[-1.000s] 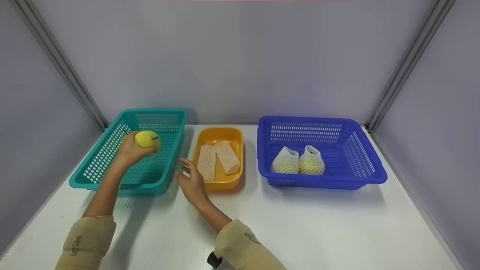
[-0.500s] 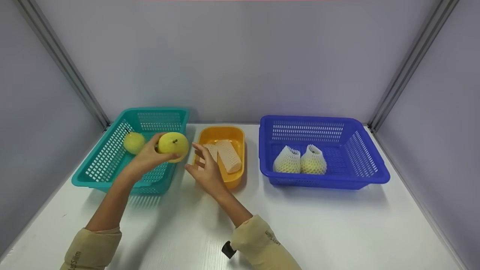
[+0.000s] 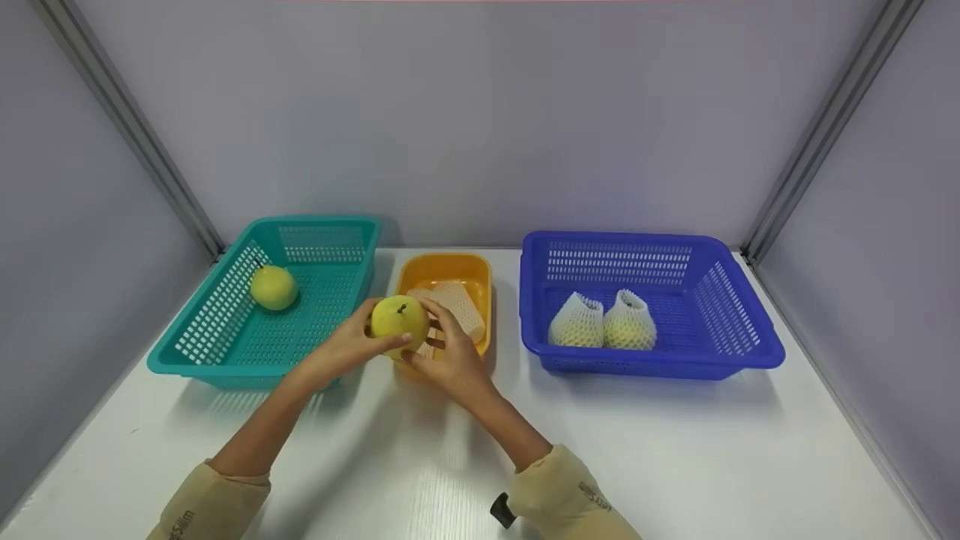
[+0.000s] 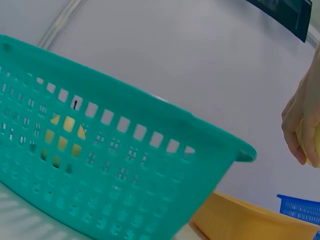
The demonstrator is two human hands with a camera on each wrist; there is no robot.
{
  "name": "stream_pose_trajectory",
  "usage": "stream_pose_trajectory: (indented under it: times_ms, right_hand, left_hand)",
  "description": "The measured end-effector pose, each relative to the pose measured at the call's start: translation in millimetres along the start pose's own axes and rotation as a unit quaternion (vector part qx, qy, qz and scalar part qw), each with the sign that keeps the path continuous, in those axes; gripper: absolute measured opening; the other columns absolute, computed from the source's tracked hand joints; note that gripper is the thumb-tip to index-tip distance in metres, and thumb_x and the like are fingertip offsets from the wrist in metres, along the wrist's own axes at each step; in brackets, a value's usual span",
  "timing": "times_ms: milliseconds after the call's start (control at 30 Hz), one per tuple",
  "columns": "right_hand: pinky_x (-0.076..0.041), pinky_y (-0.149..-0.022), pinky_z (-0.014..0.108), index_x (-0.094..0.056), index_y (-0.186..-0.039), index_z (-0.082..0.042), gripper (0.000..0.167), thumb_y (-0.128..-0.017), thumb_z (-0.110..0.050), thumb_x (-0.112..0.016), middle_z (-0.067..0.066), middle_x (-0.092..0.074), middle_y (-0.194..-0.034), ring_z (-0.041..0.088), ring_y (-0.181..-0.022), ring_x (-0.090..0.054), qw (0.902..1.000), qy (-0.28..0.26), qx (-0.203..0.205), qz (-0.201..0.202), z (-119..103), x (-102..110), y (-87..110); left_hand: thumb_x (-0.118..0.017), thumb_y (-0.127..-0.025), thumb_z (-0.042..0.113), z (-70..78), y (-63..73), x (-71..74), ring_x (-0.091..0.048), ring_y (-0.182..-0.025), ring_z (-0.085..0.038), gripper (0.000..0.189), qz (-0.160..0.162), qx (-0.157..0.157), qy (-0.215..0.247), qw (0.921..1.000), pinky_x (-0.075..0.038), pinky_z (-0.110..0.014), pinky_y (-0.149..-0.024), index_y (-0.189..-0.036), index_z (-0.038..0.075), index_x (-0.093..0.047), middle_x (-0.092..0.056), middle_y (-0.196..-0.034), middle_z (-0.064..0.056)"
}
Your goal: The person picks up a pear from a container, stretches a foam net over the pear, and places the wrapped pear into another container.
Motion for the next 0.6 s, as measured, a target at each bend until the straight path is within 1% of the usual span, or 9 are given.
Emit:
stream_pose_trajectory:
  times_ms: [100,167,233,400,533,600]
  right_hand:
    - [-0.041,-0.091,0.044,-0.032,-0.135,0.006,0.066,-0.079,0.005,-0.068,0.023,-0.037,-0.135,0.038,-0.116,-0.043,0.9996,0.024,-0.014,-0.002,3.7,5.2,5.1]
    - [-0.041,-0.091,0.044,-0.033,-0.135,0.006,0.067,-0.078,0.004,-0.069,0.023,-0.039,-0.133,0.038,-0.115,-0.044,0.9993,0.029,-0.022,-0.004,8.2,8.3,8.3]
    - [-0.041,-0.091,0.044,-0.033,-0.136,0.003,0.068,-0.078,0.003,-0.069,0.021,-0.039,-0.133,0.037,-0.115,-0.044,0.9989,0.028,-0.036,-0.007,19.6,11.4,11.4]
    - [-0.042,-0.091,0.039,-0.033,-0.139,-0.006,0.072,-0.079,-0.006,-0.072,0.014,-0.039,-0.135,0.03,-0.116,-0.045,0.9965,0.046,-0.066,-0.021,50.3,18.4,18.4]
    - [-0.043,-0.09,0.041,-0.034,-0.138,-0.007,0.072,-0.078,-0.015,-0.074,0.013,-0.041,-0.133,0.031,-0.112,-0.047,0.9948,0.06,-0.076,-0.033,60.0,23.3,24.0]
    - [-0.044,-0.088,0.041,-0.036,-0.137,-0.007,0.072,-0.078,-0.017,-0.074,0.014,-0.041,-0.133,0.032,-0.11,-0.048,0.9945,0.061,-0.076,-0.04,62.9,25.8,26.3]
  left_hand:
    - [-0.073,-0.079,0.031,-3.1,0.0,-10.9,-0.053,-0.088,-0.024,0.068,-0.012,0.004,0.006,0.9999,-0.049,-0.032,-0.072,-0.127,-0.001,-0.037,-0.05,-0.108,-0.012]
    - [-0.072,-0.08,0.034,-6.3,0.3,-17.0,-0.053,-0.087,-0.022,0.069,-0.014,0.013,0.001,0.9998,-0.048,-0.031,-0.071,-0.127,-0.003,-0.036,-0.05,-0.106,-0.012]
    - [-0.07,-0.081,0.035,-8.9,0.6,-23.2,-0.052,-0.086,-0.022,0.069,-0.017,0.017,-0.001,0.9997,-0.048,-0.03,-0.07,-0.127,-0.004,-0.036,-0.05,-0.104,-0.012]
    - [-0.066,-0.085,0.032,-15.8,1.9,-37.9,-0.051,-0.083,-0.021,0.064,-0.039,0.009,0.011,0.9992,-0.047,-0.029,-0.067,-0.124,-0.008,-0.035,-0.048,-0.102,-0.013]
    - [-0.064,-0.086,0.032,-20.5,3.6,-46.5,-0.049,-0.081,-0.019,0.063,-0.06,0.003,0.0,0.9982,-0.046,-0.028,-0.065,-0.124,-0.008,-0.035,-0.047,-0.101,-0.012]
    - [-0.064,-0.086,0.033,-22.4,4.4,-49.5,-0.05,-0.08,-0.018,0.063,-0.069,0.008,-0.012,0.9975,-0.045,-0.027,-0.063,-0.124,-0.008,-0.035,-0.048,-0.098,-0.011]
Point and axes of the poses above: each hand's wrist, its own y-axis away from the middle knuckle, its own x-axis out of the back of the hand, z = x × y, the point moved 4 cm from there along -y, towards the middle knuckle
